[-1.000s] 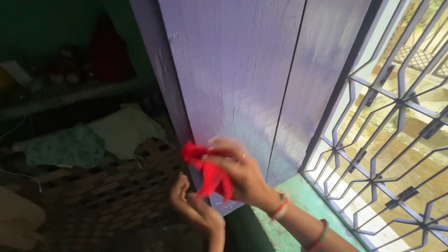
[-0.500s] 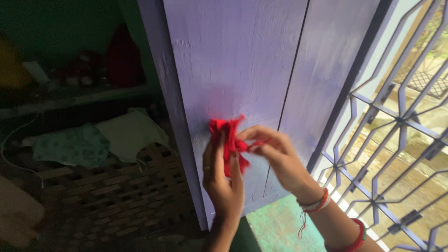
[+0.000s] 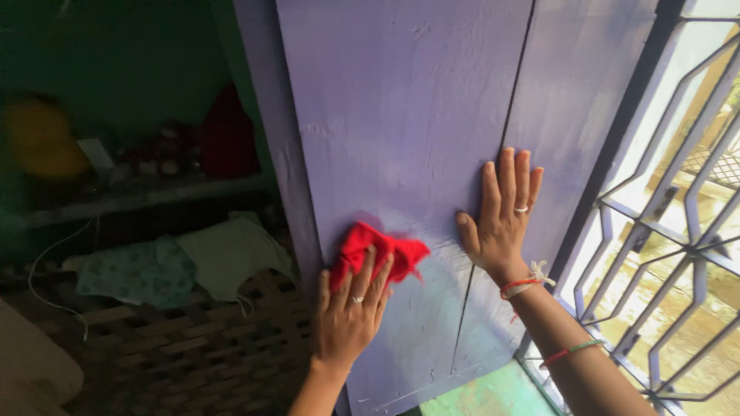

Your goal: The person wipes a purple painted wooden surface and a metal window grille using a red cloth. The person moves the cloth back and forth across the surface, covering different sections of the wood and the metal bars.

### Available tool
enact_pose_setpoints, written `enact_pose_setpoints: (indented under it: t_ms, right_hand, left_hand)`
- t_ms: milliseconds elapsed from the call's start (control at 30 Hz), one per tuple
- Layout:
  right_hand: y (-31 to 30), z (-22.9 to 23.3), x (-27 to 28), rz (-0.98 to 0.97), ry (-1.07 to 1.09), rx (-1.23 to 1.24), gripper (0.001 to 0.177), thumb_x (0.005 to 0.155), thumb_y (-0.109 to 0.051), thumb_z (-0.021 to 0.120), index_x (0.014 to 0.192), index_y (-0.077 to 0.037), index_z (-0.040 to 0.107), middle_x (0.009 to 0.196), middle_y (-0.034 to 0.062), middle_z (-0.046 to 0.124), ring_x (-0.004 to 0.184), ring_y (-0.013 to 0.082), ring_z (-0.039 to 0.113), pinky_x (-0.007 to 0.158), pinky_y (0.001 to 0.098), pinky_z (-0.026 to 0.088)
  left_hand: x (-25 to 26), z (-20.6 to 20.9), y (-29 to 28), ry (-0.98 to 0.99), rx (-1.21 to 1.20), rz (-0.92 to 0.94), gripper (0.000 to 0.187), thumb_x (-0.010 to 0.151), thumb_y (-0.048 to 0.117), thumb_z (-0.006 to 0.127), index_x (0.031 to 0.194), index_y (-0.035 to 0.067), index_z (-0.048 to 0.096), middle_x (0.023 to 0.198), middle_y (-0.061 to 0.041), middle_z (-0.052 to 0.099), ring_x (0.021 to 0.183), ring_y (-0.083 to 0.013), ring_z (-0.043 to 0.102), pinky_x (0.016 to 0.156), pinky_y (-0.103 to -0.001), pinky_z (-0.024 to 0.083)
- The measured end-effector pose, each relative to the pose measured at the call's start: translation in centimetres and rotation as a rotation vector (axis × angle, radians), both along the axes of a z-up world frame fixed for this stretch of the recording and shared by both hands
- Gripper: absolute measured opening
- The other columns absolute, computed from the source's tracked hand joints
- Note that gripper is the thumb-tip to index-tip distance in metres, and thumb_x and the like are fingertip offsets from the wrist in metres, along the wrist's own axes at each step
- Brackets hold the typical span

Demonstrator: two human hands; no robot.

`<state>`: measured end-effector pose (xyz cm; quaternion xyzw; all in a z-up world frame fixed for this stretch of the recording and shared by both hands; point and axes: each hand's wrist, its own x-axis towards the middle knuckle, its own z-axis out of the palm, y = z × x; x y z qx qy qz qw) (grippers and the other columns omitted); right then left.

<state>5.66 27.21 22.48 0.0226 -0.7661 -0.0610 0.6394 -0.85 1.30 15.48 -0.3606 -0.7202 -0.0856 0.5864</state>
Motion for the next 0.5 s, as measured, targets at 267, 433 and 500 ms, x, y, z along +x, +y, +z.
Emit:
enact_pose_setpoints:
  t_ms: [267, 433, 500]
  right_hand:
    - [0.0, 0.1, -0.1, 0.012, 0.034, 0.014, 0.069, 0.107, -0.046, 0.041, 0.155, 0.005, 0.039, 0.167, 0.0268, 0.027, 0.159, 0.0431, 0.014, 0.130, 0.0594, 0.005]
    - [0.0, -0.1, 0.0, 0.012, 0.051, 0.020, 0.068, 0.107, -0.045, 0.040, 0.153, 0.005, 0.041, 0.166, 0.0272, 0.029, 0.159, 0.0429, 0.015, 0.129, 0.0595, 0.006]
    - [0.0, -0.2, -0.2, 0.013, 0.054, 0.016, 0.068, 0.107, -0.045, 0.040, 0.153, 0.005, 0.042, 0.166, 0.0272, 0.030, 0.159, 0.0423, 0.016, 0.130, 0.0593, 0.007]
  left_hand:
    - [-1.8, 10.0, -0.4, -0.078, 0.151, -0.098, 0.061, 0.105, 0.044, 0.049, 0.159, 0.019, 0.038, 0.164, -0.014, 0.035, 0.129, -0.0380, 0.055, 0.118, -0.057, 0.034]
    - [-1.1, 9.0, 0.9, -0.095, 0.364, -0.167, 0.056, 0.108, 0.029, 0.056, 0.159, 0.012, 0.041, 0.163, -0.025, 0.034, 0.132, -0.0447, 0.056, 0.118, -0.061, 0.040]
    - [-0.4, 5.4, 0.5, -0.111, 0.334, -0.167, 0.054, 0.106, 0.026, 0.060, 0.157, 0.012, 0.046, 0.161, -0.024, 0.037, 0.127, -0.0456, 0.057, 0.116, -0.058, 0.042]
